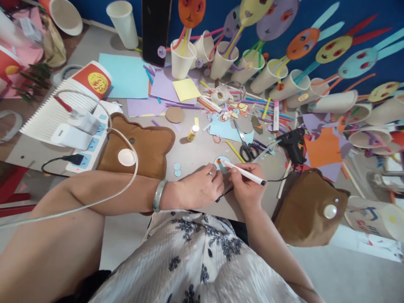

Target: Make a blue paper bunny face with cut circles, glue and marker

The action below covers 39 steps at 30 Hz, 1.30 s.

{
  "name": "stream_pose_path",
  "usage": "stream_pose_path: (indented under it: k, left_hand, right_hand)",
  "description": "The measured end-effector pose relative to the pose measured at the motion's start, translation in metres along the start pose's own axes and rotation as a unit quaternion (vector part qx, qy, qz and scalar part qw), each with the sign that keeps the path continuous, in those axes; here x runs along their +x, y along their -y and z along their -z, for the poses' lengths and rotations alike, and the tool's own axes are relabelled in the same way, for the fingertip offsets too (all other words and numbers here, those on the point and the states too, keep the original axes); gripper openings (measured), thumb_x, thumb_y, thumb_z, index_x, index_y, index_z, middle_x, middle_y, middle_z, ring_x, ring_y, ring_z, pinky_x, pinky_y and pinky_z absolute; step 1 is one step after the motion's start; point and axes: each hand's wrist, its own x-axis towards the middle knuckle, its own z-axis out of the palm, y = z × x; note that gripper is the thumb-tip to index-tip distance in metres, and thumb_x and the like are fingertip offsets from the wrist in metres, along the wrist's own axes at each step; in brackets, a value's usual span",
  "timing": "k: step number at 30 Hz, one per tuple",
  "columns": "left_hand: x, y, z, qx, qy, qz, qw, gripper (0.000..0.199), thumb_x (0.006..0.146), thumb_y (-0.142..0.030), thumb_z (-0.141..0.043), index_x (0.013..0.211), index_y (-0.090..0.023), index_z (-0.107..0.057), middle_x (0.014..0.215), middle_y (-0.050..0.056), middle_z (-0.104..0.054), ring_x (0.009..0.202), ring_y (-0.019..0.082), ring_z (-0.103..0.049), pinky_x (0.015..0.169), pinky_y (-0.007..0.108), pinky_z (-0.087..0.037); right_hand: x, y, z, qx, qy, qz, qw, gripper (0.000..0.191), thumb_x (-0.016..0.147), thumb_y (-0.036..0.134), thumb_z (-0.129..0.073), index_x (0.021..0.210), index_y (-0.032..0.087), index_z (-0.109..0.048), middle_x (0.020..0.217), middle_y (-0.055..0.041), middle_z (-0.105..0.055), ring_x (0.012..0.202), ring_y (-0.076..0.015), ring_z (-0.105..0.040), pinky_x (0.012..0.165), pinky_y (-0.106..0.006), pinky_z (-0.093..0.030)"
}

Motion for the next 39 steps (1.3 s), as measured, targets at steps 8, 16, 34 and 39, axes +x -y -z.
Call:
stream_pose_path:
  k: [8, 16, 34, 39]
  left_hand:
    - [-0.001, -0.001, -0.004, 0.009, -0.009, 0.004, 1.000, 0.037, 0.101, -0.012, -0.042, 0.128, -0.008, -0.067, 0.123, 0.018, -0.072, 0.109, 0.029, -0.068, 0.102, 0.047, -0.041]
    - [0.000, 0.000, -0.001, 0.009, -0.013, -0.001, 1.000, 0.037, 0.101, -0.011, -0.041, 0.126, -0.008, -0.068, 0.120, 0.018, -0.073, 0.107, 0.029, -0.069, 0.100, 0.047, -0.043]
    - [0.000, -0.001, -0.002, 0.000, -0.014, -0.002, 1.000, 0.036, 0.101, -0.010, -0.043, 0.125, -0.007, -0.068, 0.118, 0.018, -0.072, 0.108, 0.028, -0.068, 0.101, 0.047, -0.045]
    - [0.000, 0.000, 0.000, -0.009, -0.003, -0.004, 1.000, 0.035, 0.100, -0.011, -0.044, 0.125, -0.008, -0.069, 0.116, 0.018, -0.073, 0.110, 0.029, -0.067, 0.101, 0.046, -0.046]
  right_hand:
    - [0.002, 0.006, 0.001, -0.023, 0.013, 0.016, 1.000, 0.024, 0.091, 0.044, -0.068, 0.093, 0.020, -0.068, 0.082, -0.0066, -0.076, 0.079, -0.0249, -0.075, 0.070, -0.040, -0.059]
    - [0.002, 0.008, 0.000, -0.016, 0.020, 0.014, 1.000, 0.023, 0.092, 0.044, -0.068, 0.094, 0.021, -0.069, 0.084, -0.0066, -0.076, 0.081, -0.0244, -0.075, 0.074, -0.041, -0.061]
    - [0.000, 0.002, -0.001, -0.002, -0.003, 0.001, 1.000, 0.027, 0.092, 0.046, -0.069, 0.095, 0.020, -0.066, 0.081, -0.0059, -0.075, 0.072, -0.0221, -0.072, 0.066, -0.038, -0.059]
    - [0.001, 0.001, -0.001, 0.005, -0.015, 0.003, 1.000, 0.028, 0.092, 0.047, -0.068, 0.093, 0.020, -0.065, 0.080, -0.0052, -0.074, 0.062, -0.0194, -0.069, 0.060, -0.036, -0.057]
